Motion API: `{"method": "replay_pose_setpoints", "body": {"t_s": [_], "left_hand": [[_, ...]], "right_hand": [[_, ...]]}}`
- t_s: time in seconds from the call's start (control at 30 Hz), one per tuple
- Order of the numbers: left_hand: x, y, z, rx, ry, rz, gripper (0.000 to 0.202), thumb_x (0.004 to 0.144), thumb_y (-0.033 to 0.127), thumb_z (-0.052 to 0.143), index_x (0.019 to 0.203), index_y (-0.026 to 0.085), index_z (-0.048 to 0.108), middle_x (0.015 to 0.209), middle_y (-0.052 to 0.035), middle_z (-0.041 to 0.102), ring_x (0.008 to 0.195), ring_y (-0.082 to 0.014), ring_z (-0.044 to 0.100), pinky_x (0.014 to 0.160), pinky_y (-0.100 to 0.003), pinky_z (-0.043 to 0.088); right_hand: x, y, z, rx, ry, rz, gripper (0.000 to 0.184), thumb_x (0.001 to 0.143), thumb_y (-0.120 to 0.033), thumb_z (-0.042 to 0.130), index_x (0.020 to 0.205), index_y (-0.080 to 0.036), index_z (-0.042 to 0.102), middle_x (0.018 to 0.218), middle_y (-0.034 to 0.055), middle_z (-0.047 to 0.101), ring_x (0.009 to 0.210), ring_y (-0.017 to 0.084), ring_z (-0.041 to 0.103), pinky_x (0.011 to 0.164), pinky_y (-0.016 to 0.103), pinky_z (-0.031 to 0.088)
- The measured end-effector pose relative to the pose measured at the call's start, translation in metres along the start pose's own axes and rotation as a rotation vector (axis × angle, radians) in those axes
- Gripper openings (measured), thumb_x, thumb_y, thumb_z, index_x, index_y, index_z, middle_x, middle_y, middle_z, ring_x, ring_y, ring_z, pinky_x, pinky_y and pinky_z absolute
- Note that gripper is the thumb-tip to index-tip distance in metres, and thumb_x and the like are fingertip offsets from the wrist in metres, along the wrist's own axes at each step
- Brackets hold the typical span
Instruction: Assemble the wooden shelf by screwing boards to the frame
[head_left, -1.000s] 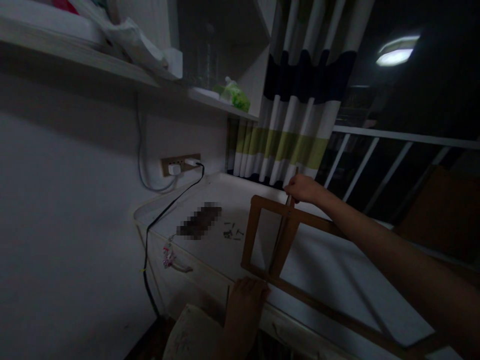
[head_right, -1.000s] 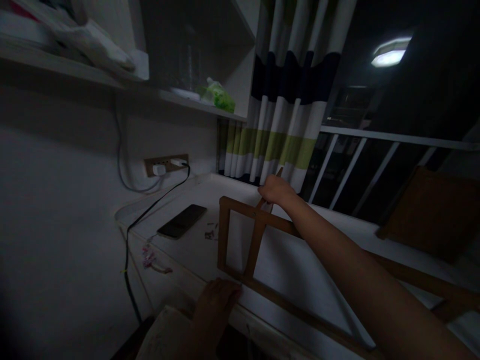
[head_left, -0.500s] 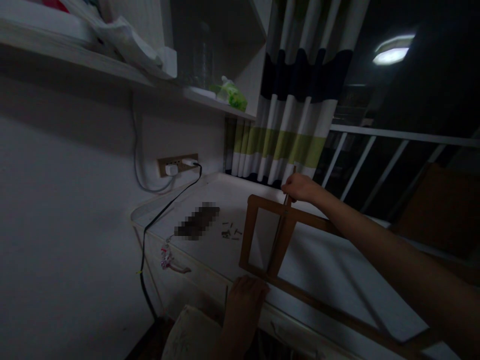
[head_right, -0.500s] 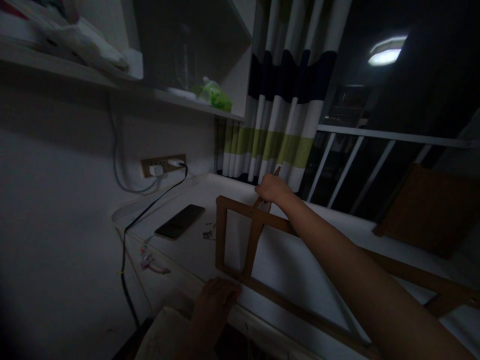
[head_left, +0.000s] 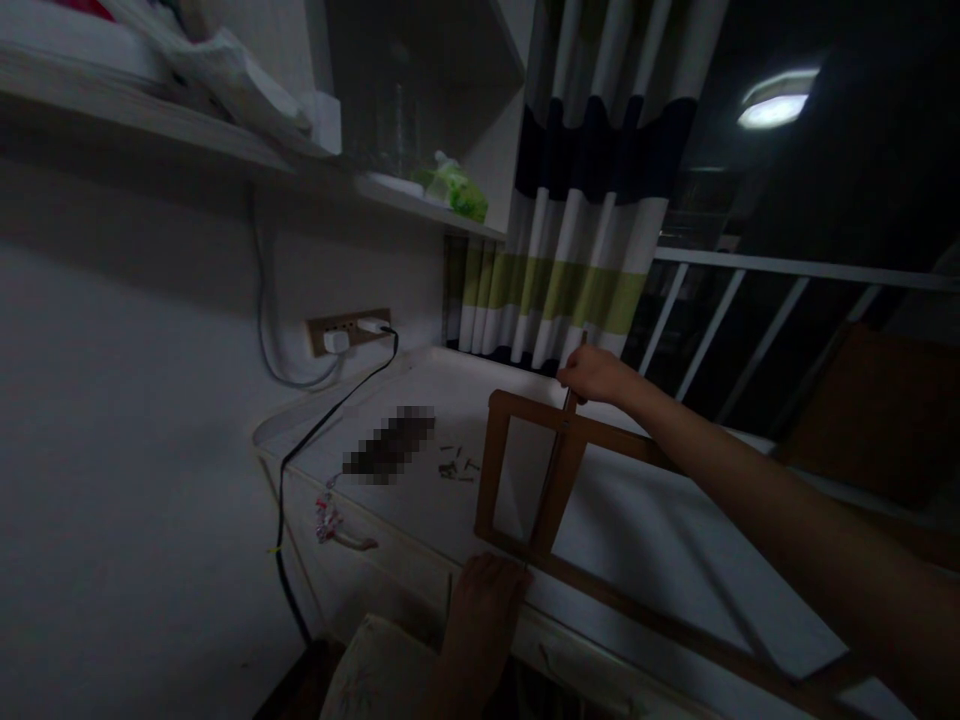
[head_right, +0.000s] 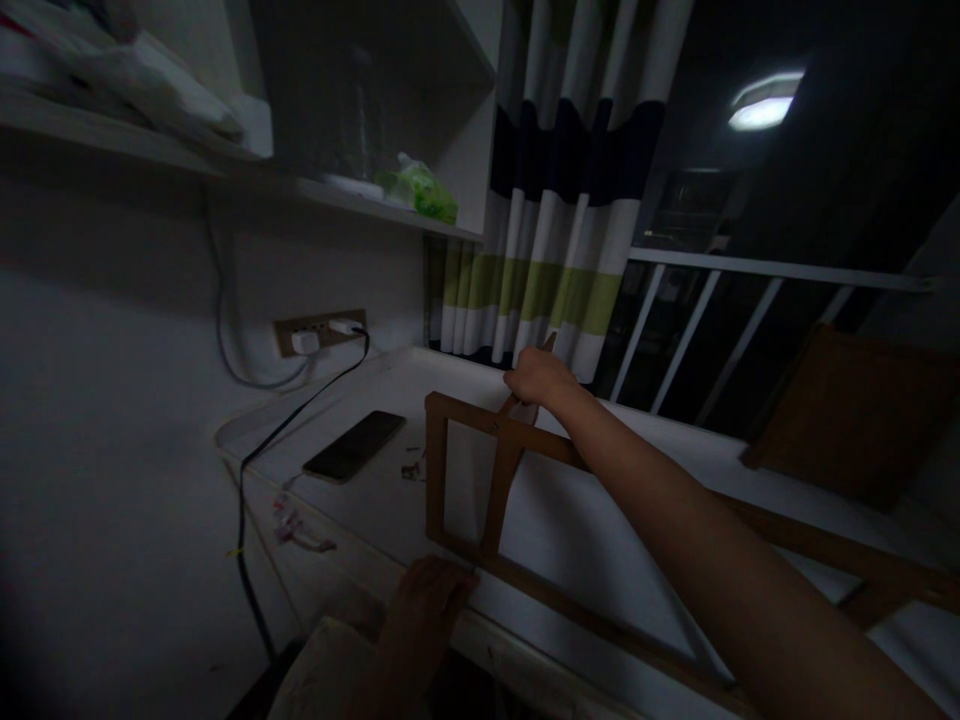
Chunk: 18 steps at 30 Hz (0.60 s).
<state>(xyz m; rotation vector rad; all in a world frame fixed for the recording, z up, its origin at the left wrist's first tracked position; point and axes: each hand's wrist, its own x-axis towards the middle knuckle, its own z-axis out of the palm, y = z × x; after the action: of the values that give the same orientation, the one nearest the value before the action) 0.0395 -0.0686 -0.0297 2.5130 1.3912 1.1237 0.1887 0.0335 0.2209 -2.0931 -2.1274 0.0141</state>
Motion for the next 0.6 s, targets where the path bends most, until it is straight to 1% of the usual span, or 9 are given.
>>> {"method": "replay_pose_setpoints", "body": {"t_s": [0.13,0.27,0.4,0.47,0.53,0.6], "left_hand": [[0.006,-0.002,0.001,-0.029,-0.052,-0.044,0.011,0.077,0.013,0.051,0.07,0.018,0.057,0.072,-0.0025,0.061,0.072,-0.0183,0.053,0.067,-0.032,0.04],[0.015,0.002,-0.008,-0.068,-0.13,-0.091,0.009,0.076,0.013,0.053,0.072,0.019,0.057,0.077,-0.0011,0.062,0.076,-0.0179,0.054,0.069,-0.031,0.04],[0.021,0.005,-0.016,-0.091,-0.15,-0.174,0.007,0.075,0.016,0.056,0.08,0.02,0.056,0.081,-0.0001,0.061,0.077,-0.0164,0.055,0.07,-0.029,0.04],[0.023,0.004,-0.017,-0.074,-0.169,-0.221,0.014,0.074,0.018,0.058,0.087,0.021,0.055,0.082,-0.0004,0.061,0.078,-0.0162,0.055,0.069,-0.027,0.04],[0.025,0.003,-0.017,-0.042,-0.206,-0.262,0.025,0.073,0.021,0.059,0.097,0.021,0.052,0.083,-0.0009,0.062,0.079,-0.0164,0.056,0.069,-0.027,0.041],[0.028,0.001,-0.018,-0.017,-0.258,-0.282,0.03,0.072,0.025,0.06,0.1,0.022,0.051,0.083,-0.0008,0.062,0.079,-0.0164,0.057,0.068,-0.026,0.04]], "right_hand": [[0.0,0.0,-0.001,0.001,0.001,-0.004,0.027,0.074,-0.022,0.045,0.086,-0.007,0.064,0.067,0.0107,0.065,0.067,0.016,0.06,0.055,0.021,0.041],[-0.001,-0.001,-0.001,0.016,0.005,-0.01,0.027,0.075,-0.021,0.044,0.085,-0.006,0.064,0.067,0.011,0.065,0.066,0.016,0.06,0.053,0.02,0.04],[-0.002,-0.001,0.0,0.036,0.012,-0.018,0.026,0.074,-0.02,0.045,0.084,-0.006,0.064,0.067,0.0106,0.065,0.065,0.016,0.06,0.055,0.02,0.041],[-0.002,-0.001,0.0,0.043,0.015,-0.015,0.026,0.074,-0.019,0.045,0.084,-0.006,0.064,0.066,0.0101,0.065,0.064,0.015,0.06,0.054,0.02,0.041],[-0.002,-0.001,0.0,0.048,0.02,-0.01,0.026,0.074,-0.019,0.044,0.084,-0.006,0.064,0.064,0.0099,0.064,0.062,0.015,0.06,0.053,0.02,0.041],[-0.003,-0.001,0.0,0.053,0.026,-0.011,0.026,0.074,-0.019,0.044,0.084,-0.006,0.064,0.063,0.0099,0.064,0.062,0.015,0.06,0.054,0.02,0.041]]}}
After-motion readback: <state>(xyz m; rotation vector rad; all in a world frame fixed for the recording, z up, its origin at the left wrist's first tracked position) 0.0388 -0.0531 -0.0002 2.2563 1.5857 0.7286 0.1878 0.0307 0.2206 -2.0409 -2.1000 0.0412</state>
